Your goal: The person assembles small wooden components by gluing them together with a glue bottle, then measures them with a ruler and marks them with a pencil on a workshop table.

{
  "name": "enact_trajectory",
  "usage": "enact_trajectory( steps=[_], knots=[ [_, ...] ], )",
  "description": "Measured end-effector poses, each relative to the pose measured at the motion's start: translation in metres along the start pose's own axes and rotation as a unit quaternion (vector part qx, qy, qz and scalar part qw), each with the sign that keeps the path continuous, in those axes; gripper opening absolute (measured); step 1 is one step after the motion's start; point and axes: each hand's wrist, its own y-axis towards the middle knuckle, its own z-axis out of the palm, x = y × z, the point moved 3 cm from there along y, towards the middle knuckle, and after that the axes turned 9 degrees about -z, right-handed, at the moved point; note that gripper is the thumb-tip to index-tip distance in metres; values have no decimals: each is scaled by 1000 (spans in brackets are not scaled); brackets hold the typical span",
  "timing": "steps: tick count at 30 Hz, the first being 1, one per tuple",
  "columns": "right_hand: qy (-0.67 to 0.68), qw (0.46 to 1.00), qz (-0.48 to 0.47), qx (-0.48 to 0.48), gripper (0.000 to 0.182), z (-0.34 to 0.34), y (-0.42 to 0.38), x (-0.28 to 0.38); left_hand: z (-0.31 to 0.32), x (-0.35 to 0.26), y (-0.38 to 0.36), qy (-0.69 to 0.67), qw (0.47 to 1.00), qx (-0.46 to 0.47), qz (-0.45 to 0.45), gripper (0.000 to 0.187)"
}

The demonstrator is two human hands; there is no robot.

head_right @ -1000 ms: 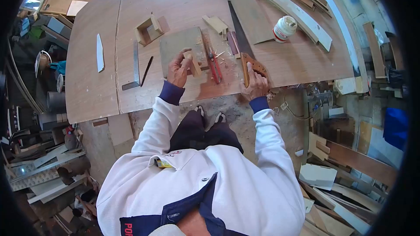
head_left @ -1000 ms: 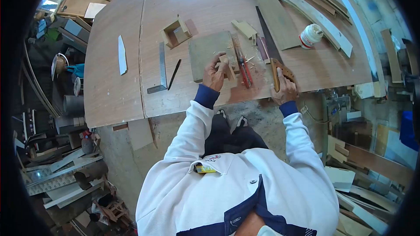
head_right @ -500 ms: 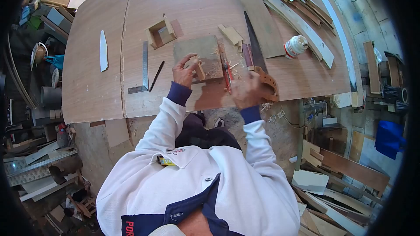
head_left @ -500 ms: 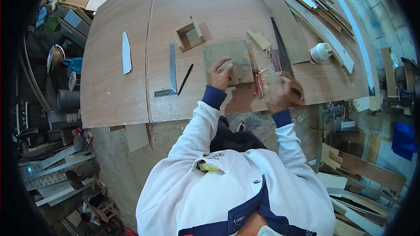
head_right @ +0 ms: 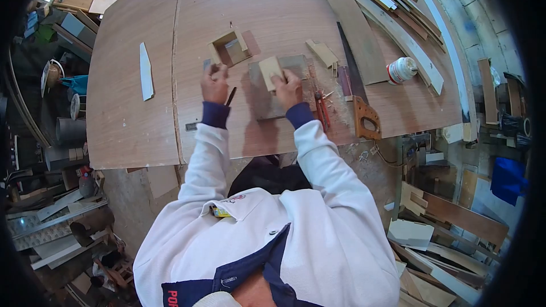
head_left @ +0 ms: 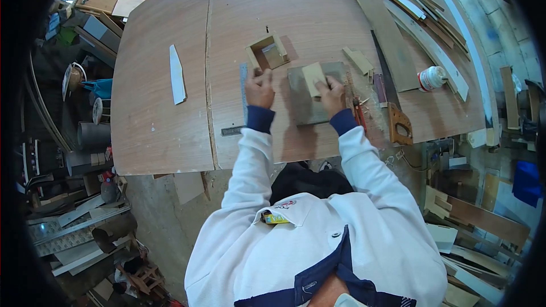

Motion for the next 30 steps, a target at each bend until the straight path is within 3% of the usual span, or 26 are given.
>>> enact_trajectory(
  steps=[2,4,5,7,8,10,12,14,16,17,18,19,20,22,23,24,25,26,28,30],
  knots=[
    [186,977,98,-24,30,4,12,3,-25,-10,29,53,997,-37,31,41],
    [206,972,113,-28,35,7,18,-1,-31,-11,67,185,978,-56,75,45],
    [220,966,124,-45,36,8,19,-4,-31,-13,84,184,978,-51,79,45],
    [233,961,132,-68,37,7,18,-8,-22,-19,111,320,937,-17,138,48],
    [247,956,138,-73,38,9,16,-11,-18,-21,122,318,938,-11,141,48],
    [259,952,141,-82,38,8,21,-11,-9,-12,150,273,961,23,43,50],
    [285,943,150,-90,37,11,28,-11,-9,18,179,268,962,-4,51,54],
    [281,944,144,-93,38,14,43,-9,-18,37,190,330,943,-28,-41,58],
    [281,945,140,-92,38,21,64,-6,-22,30,172,354,934,15,-42,53],
    [274,948,133,-97,41,24,76,-4,-18,34,169,470,874,103,71,47],
    [266,950,125,-102,44,28,89,-3,-11,43,166,568,781,188,182,41],
    [269,949,126,-100,44,32,102,-4,-6,51,166,599,759,180,182,36],
    [263,949,143,-95,49,37,115,-6,-4,58,166,601,758,179,180,36],
    [259,948,160,-88,54,47,136,-12,0,55,158,566,793,191,120,70],
    [240,950,182,-78,57,53,144,-16,4,46,141,604,769,165,131,79],
    [221,952,202,-69,60,59,151,-18,7,52,145,605,768,164,131,79],
    [222,952,202,-67,60,63,157,-17,7,68,155,465,873,142,43,60],
    [193,958,205,-60,57,68,161,-18,7,87,162,307,943,116,-47,61],
    [167,962,211,-51,55,75,170,-22,7,80,155,325,941,87,-40,57],
    [133,970,200,-20,48,79,179,-27,5,51,140,392,905,161,-22,48]
  ],
)
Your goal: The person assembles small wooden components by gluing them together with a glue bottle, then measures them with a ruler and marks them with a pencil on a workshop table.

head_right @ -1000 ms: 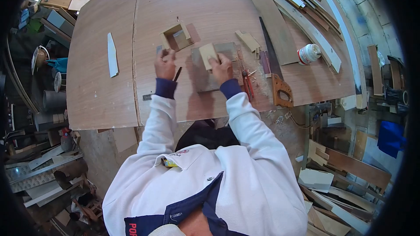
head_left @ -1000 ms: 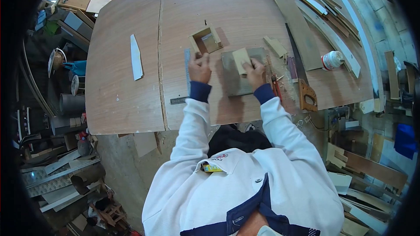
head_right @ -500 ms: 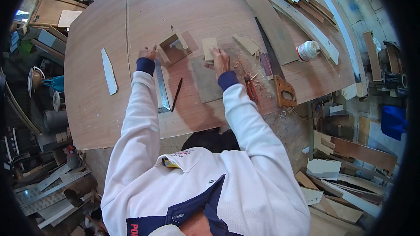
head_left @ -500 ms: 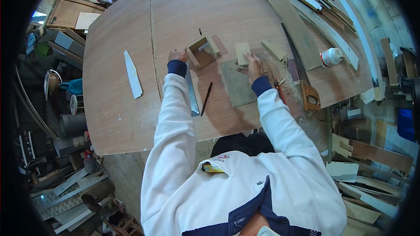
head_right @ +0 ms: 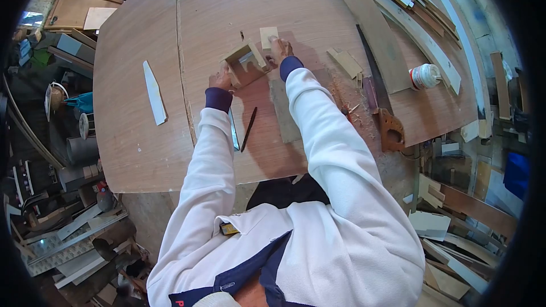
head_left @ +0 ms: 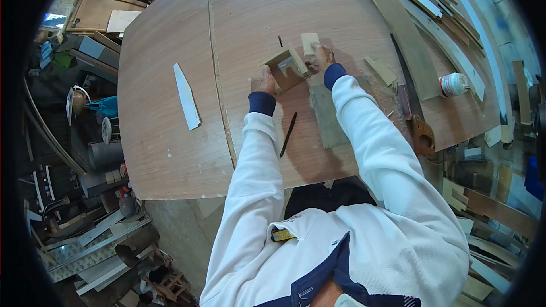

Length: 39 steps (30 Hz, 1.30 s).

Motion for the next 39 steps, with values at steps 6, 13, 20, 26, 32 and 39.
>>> enact_trajectory(
  steps=[6,13,20,26,32,39],
  knots=[
    [-23,998,-21,46,43,1,4,-3,6,6,-4,228,963,-114,85,67],
    [1,999,-33,31,44,-6,17,-26,9,23,-8,185,966,-84,158,37],
    [-3,998,-62,18,37,-12,5,-18,42,72,26,-293,955,-38,-4,41],
    [38,991,-122,-35,42,-38,-57,23,-12,-7,-51,-475,878,40,45,63],
    [46,989,-128,-57,39,-106,-109,6,7,-50,-116,-526,842,92,-81,69],
    [43,990,-113,-74,39,-165,-147,-17,55,-70,-165,-412,906,88,-49,71]
  ],
)
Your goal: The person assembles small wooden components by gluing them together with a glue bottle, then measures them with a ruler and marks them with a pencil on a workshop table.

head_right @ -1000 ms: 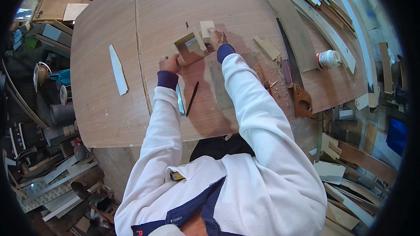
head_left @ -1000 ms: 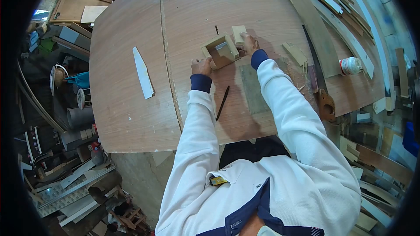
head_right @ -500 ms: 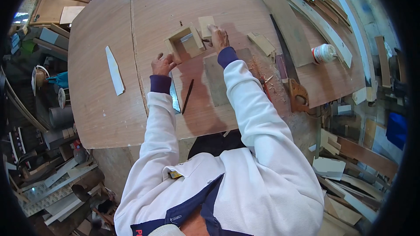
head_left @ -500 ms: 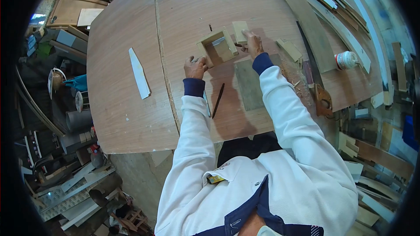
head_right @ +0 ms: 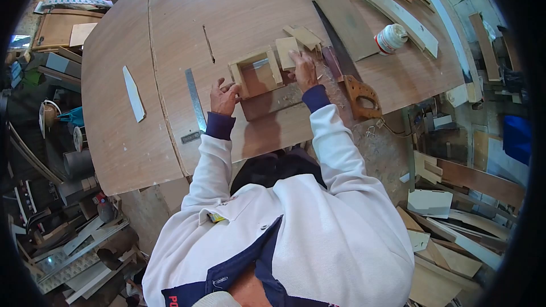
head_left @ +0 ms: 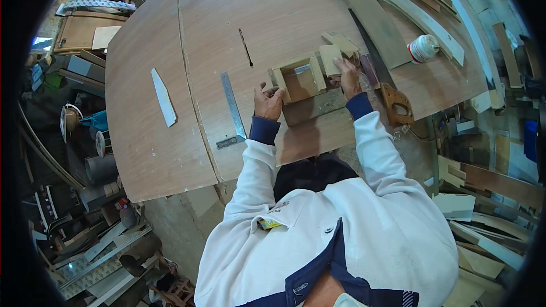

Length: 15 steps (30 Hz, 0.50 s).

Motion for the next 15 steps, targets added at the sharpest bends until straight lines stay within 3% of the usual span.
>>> enact_trajectory(
  steps=[4,6,7,9,11,13,15],
  knots=[
    [-26,1000,-3,17,41,-9,1,-12,5,12,0,-31,999,-32,27,70],
    [-140,978,-152,18,39,-7,1,-2,5,11,1,19,997,-56,41,67],
    [-140,978,-156,21,39,-7,-2,6,5,11,3,17,997,-58,44,67],
    [-312,867,-360,146,36,3,-22,37,4,14,4,26,998,-32,49,64],
    [-328,847,-377,183,31,15,-44,62,0,14,-1,42,993,-43,97,64],
    [-393,777,-426,246,27,26,-56,68,-4,6,-14,56,986,-56,144,64],
    [-421,753,-439,251,26,32,-61,65,-6,-4,-30,97,975,-29,196,63]
  ],
)
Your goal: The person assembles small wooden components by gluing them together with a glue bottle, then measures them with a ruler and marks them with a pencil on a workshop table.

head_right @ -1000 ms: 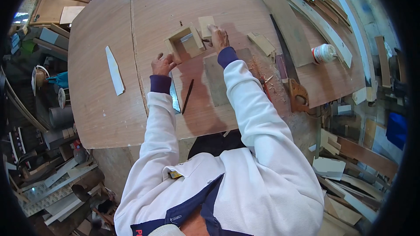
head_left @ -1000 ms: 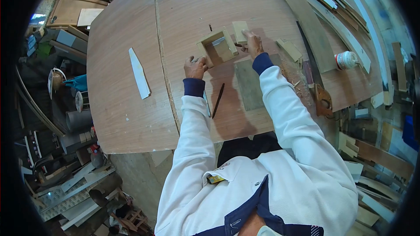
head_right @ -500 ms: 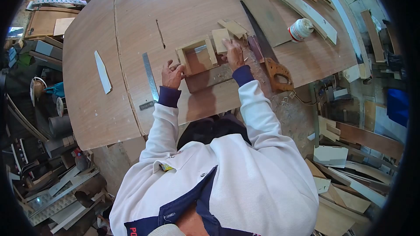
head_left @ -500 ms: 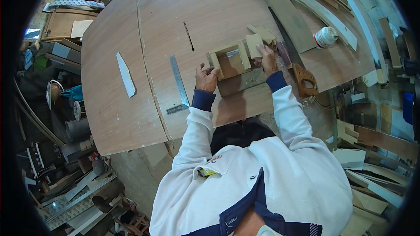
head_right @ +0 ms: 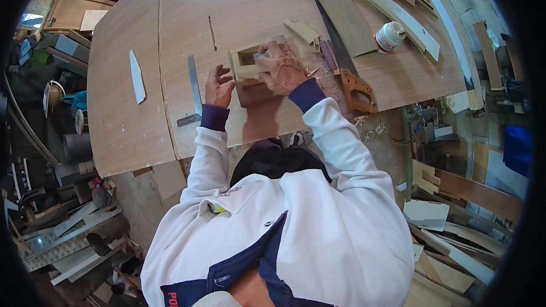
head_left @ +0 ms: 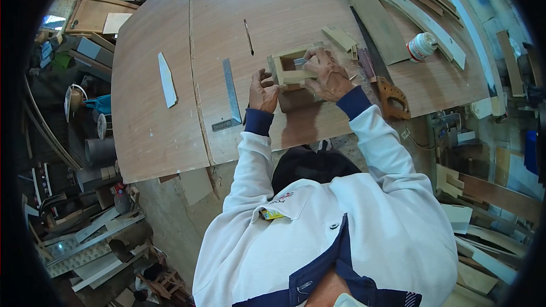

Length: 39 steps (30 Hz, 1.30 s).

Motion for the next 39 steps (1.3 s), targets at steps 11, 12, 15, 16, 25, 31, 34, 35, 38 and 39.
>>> enact_trajectory(
  steps=[11,12,15,16,25,31,34,35,38,39],
  knots=[
    [-63,998,-4,18,22,5,-7,7,7,-32,-22,186,969,-5,162,54],
    [-69,997,-1,24,22,5,-6,7,8,-35,-21,199,962,-9,188,53],
    [-77,997,-1,29,23,5,-4,9,12,-38,-18,197,963,9,182,44],
    [-81,996,-5,28,23,5,-4,9,13,-36,-14,197,963,11,183,44],
    [45,994,100,-29,36,10,-23,-12,11,-21,2,222,938,-6,266,35],
    [99,987,112,-60,32,22,-31,-22,10,-19,1,178,963,16,200,33],
    [107,984,123,-66,33,21,-32,-22,10,-21,2,175,966,20,189,33],
    [108,984,124,-65,33,22,-32,-22,11,-21,2,174,967,19,188,34],
    [112,984,121,-64,33,23,-31,-25,10,-19,2,165,968,19,188,34],
    [108,985,122,-59,33,24,-31,-25,9,-19,2,156,969,18,190,35]
  ],
)
